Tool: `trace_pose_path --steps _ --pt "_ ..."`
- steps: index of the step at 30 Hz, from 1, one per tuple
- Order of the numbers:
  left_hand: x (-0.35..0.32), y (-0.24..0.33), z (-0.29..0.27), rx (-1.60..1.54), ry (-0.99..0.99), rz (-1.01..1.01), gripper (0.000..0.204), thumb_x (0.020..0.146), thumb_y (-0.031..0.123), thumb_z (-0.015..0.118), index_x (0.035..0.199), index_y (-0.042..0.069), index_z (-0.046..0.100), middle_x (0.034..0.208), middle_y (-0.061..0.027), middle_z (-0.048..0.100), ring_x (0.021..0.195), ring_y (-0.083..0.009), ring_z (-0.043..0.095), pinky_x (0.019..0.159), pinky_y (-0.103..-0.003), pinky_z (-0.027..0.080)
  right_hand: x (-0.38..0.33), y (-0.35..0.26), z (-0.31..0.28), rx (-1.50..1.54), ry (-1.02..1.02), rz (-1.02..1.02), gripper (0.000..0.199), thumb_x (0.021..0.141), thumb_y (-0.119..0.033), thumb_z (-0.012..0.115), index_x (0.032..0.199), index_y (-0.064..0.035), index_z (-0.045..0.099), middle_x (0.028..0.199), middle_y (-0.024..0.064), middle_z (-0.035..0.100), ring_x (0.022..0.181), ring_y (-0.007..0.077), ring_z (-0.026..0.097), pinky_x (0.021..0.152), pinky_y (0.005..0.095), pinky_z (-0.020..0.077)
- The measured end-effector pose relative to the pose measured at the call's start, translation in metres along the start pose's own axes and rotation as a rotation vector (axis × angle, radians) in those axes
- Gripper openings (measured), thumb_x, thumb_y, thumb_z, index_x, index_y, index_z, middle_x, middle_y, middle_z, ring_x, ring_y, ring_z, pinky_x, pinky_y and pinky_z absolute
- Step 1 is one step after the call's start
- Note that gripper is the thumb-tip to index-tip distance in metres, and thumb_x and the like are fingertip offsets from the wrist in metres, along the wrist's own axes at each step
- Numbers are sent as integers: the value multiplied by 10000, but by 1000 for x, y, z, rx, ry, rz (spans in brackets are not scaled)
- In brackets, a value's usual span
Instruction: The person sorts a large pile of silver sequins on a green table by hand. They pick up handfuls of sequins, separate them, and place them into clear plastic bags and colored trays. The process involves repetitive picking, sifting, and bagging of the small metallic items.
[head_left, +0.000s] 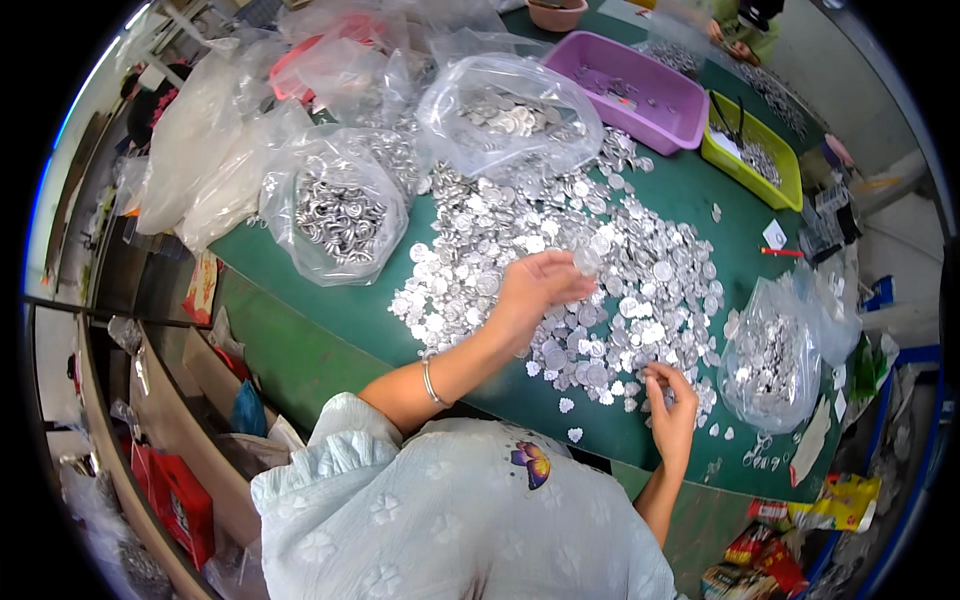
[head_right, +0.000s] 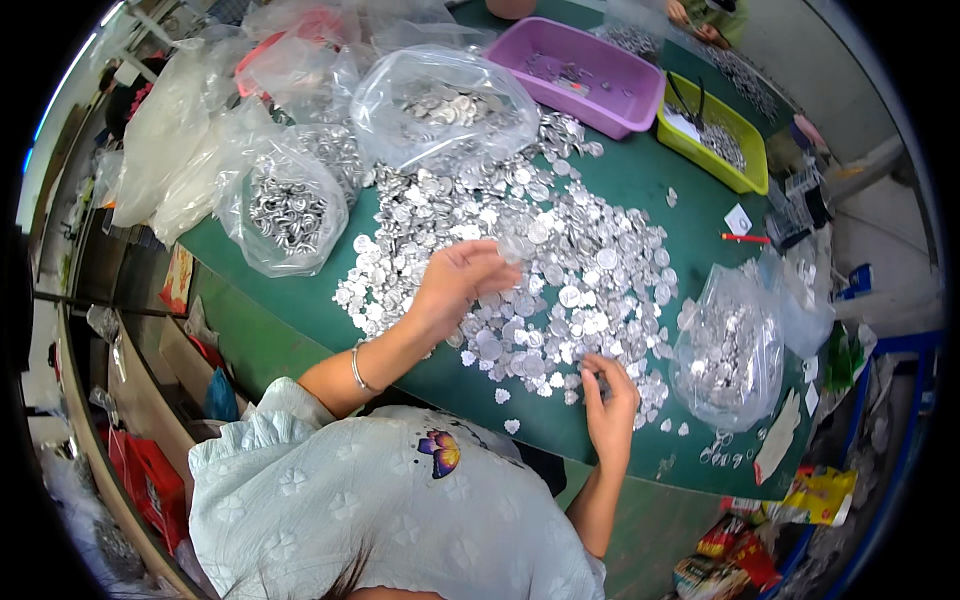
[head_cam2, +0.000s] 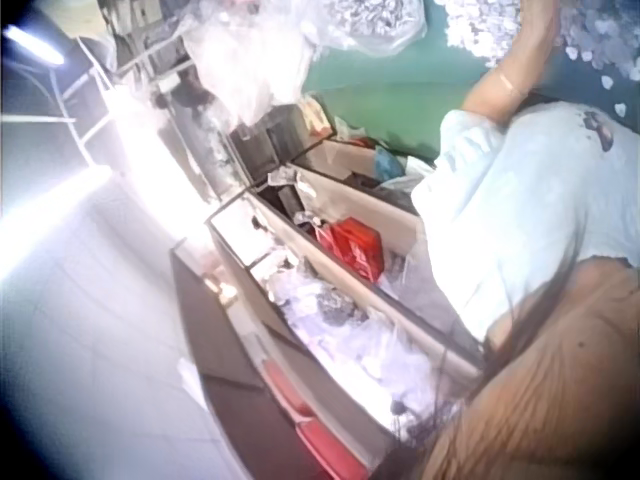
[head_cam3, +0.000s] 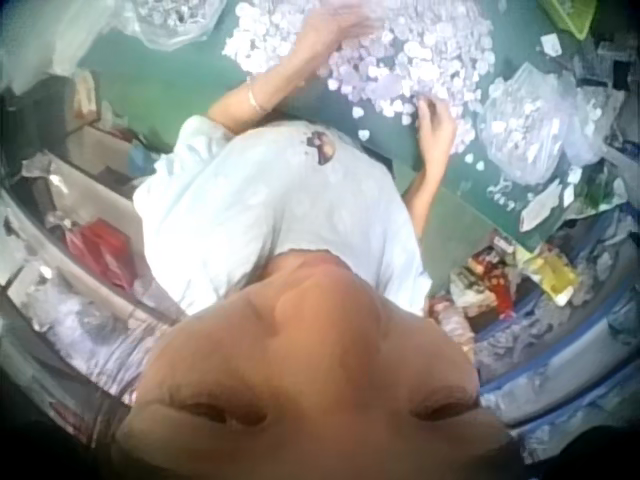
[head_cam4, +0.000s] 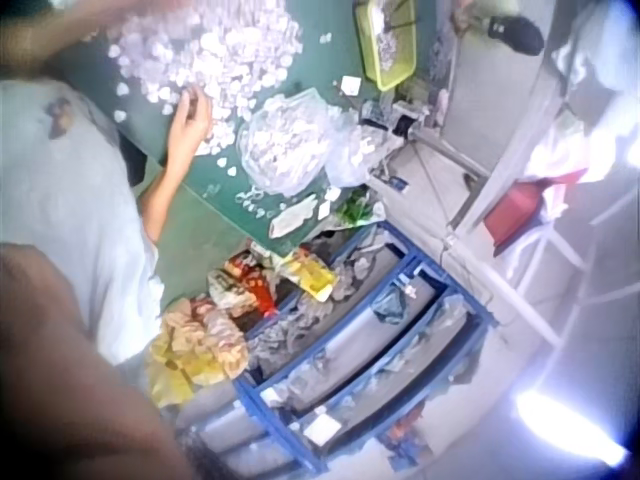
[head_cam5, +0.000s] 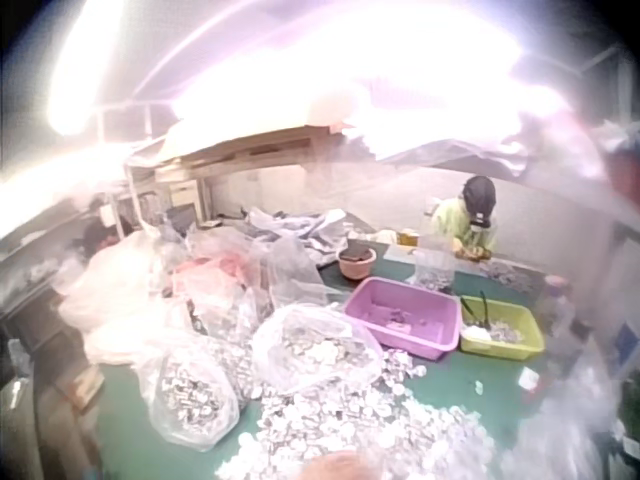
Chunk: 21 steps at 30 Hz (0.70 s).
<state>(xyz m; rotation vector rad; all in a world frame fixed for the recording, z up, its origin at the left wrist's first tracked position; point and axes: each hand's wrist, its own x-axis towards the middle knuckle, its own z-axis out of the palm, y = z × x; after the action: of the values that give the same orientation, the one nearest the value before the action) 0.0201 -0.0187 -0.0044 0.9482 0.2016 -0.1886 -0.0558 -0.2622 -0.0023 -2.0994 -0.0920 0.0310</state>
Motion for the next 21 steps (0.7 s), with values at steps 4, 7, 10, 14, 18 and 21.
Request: trace_pose_path --steps 4,7,10,14,18,21 --pt "51 61 -6 -89 125 355 335 869 16 505 1168 -128 457 1123 -194 573 1032 -256 591 904 -324 484 -1 3 1 -14 -11 -12 189 818 -5 562 998 36 607 880 97 635 789 146 571 732 258 443" --pt "56 69 7 -75 182 286 334 877 6 488 1182 -125 447 1145 -199 560 1049 -259 583 892 -317 482 0 1 2 -5 -10 -23 186 824 -19 563 997 30 610 885 92 635 781 140 562 724 255 439" --pt "44 49 11 214 -25 213 303 881 18 490 1162 -96 488 1146 -192 564 1036 -242 590 875 -308 482 4 3 -2 -36 30 -20 183 825 -27 565 994 27 611 890 86 635 757 136 549 697 249 433" --pt "60 15 -1 819 -224 403 295 860 84 543 1134 -24 552 1147 -190 569 1040 -271 579 905 -339 450 17 11 -5 -88 96 -95 183 813 -41 586 983 16 620 929 83 634 722 131 536 659 247 432" --pt "94 -17 2 1481 -251 715 477 811 148 610 1243 17 457 1234 -217 477 1132 -355 468 976 -394 368 68 12 2 -382 210 -263 316 803 -91 612 1101 3 567 1094 148 587 1006 282 545 881 341 410" --pt "99 -36 5 1734 -258 755 578 792 134 625 1294 8 368 1219 -204 465 1119 -354 454 966 -377 363 111 6 17 -458 230 -378 369 792 -136 628 1118 8 536 1166 156 545 1132 322 472 952 385 362"
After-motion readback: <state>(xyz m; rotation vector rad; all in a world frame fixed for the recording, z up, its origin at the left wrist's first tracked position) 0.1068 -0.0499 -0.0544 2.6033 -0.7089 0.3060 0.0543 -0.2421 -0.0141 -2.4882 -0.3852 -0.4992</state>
